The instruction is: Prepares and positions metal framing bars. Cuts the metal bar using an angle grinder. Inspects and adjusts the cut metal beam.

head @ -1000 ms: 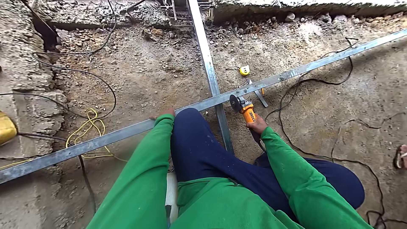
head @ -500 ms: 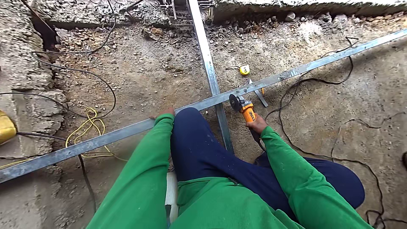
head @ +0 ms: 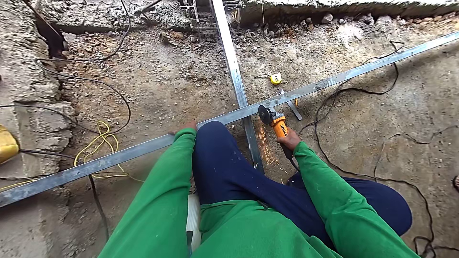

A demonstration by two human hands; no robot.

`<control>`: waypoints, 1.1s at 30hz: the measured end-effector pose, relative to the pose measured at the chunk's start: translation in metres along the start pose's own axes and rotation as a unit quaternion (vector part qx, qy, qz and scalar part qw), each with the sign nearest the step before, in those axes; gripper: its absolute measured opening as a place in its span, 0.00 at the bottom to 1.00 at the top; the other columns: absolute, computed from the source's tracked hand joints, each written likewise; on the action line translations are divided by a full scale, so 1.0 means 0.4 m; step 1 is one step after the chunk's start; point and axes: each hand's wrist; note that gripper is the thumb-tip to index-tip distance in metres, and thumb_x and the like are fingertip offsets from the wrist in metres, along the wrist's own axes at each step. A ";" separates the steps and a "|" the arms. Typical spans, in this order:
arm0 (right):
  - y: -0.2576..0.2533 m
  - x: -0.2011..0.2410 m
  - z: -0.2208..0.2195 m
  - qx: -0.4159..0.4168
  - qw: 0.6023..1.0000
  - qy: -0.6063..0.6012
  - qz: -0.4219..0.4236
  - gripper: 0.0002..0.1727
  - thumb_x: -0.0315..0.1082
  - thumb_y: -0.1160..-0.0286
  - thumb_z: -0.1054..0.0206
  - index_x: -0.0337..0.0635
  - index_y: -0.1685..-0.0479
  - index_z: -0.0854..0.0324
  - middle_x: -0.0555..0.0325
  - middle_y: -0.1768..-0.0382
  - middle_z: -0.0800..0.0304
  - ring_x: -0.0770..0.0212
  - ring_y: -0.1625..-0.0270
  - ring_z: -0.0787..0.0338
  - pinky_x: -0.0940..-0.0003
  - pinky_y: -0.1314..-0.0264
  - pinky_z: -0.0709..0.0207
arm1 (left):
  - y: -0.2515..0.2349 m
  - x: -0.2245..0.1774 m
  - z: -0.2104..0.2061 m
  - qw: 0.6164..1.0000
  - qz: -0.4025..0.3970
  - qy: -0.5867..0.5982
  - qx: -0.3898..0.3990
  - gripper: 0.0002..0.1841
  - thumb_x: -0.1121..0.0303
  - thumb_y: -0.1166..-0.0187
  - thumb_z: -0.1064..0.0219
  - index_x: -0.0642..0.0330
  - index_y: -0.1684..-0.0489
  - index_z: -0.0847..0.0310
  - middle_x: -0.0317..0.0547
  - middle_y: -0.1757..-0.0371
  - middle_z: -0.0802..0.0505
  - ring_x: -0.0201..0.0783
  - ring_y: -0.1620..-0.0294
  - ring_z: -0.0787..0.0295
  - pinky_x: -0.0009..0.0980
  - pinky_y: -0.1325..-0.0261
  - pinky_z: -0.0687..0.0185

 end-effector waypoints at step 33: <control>-0.019 0.016 -0.006 -0.011 1.000 0.027 -0.001 0.47 0.41 0.50 0.13 0.44 0.23 0.32 0.37 0.49 0.10 0.39 0.49 0.09 0.35 0.46 0.16 | -0.014 0.006 -0.009 1.000 -0.018 -0.007 -0.002 0.21 0.58 0.09 0.45 0.53 0.21 0.25 0.71 0.31 0.13 0.76 0.28 0.20 0.89 0.33 0.42</control>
Point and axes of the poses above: each hand's wrist, its own y-axis away from the middle knuckle, its own z-axis out of the back of the hand, x = y × z
